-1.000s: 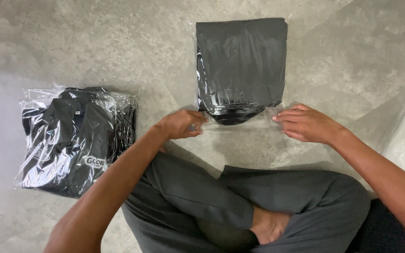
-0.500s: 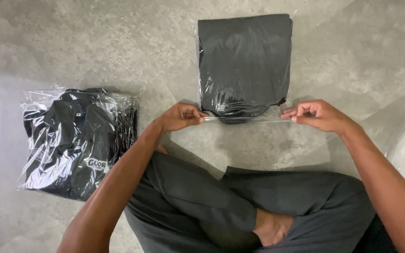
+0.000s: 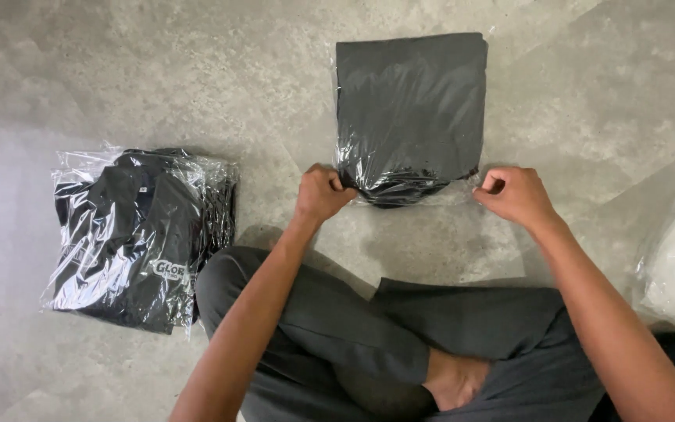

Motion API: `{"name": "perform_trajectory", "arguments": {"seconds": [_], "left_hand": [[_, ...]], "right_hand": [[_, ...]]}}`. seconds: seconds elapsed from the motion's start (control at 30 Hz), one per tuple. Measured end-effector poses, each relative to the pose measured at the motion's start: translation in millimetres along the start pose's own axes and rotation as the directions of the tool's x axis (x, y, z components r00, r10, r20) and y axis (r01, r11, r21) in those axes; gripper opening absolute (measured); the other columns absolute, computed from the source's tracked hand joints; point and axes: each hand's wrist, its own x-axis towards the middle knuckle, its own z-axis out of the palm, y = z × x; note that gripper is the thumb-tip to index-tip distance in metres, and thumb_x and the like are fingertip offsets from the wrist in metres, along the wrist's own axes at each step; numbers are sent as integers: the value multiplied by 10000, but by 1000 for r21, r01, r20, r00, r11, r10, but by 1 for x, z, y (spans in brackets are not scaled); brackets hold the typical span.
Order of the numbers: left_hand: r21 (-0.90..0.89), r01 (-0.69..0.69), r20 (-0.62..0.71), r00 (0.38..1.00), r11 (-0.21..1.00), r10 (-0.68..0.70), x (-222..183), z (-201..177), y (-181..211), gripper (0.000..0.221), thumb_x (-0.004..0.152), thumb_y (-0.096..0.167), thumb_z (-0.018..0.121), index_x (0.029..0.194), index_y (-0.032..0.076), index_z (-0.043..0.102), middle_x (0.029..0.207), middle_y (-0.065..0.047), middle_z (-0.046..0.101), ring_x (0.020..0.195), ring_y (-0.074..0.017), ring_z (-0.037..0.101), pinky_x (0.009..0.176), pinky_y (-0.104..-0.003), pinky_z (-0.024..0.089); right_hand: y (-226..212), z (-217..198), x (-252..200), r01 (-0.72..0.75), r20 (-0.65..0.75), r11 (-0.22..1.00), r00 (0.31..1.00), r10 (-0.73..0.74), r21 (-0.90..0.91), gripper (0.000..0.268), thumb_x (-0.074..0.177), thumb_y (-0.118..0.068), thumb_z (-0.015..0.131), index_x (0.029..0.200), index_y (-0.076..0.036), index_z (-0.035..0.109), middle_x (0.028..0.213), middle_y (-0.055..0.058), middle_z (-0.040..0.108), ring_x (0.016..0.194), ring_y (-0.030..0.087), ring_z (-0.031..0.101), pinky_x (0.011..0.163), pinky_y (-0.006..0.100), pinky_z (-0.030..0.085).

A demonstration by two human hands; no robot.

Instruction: Folding black shirts and placing them into clear plastic bags for final packaging.

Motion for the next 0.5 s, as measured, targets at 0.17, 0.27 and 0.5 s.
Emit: {"name": "perform_trajectory", "arguments": {"seconds": [0.17, 0.27, 0.5], "left_hand": [[109, 198, 33, 979, 974, -202, -6, -32, 14, 586, 572, 424, 991, 832, 132, 555, 949, -130, 649, 979, -389, 733, 861, -480, 625], [125, 260, 74, 960, 957, -271, -8, -48, 13, 668, 617, 434, 1013, 953, 129, 522, 1060, -193, 712, 1087, -442, 722, 936, -502, 599], [28, -90, -326, 941, 996, 94, -14, -53, 33, 351, 921, 191, 768, 1151, 124, 512, 1081, -171, 614, 1069, -435, 682, 913, -502, 559]], "right_hand": [[1, -11, 4, -188, 60, 972, 978, 198, -143, 505, 737, -568, 877, 872, -94, 765, 810, 142, 784, 804, 343, 759, 678, 428, 581], [13, -15, 4, -255, 59, 967, 965, 254, 9, 491, 748, -469, 904, 927, -40, 748, 791, 151, 782, 734, 296, 736, 669, 381, 571], [8, -10, -9, 325, -581, 946, 770, -265, -2, 174, 1015, -110, 850, 1122, -78, 717, 817, 70, 636, 746, 248, 632, 700, 347, 494]]}}
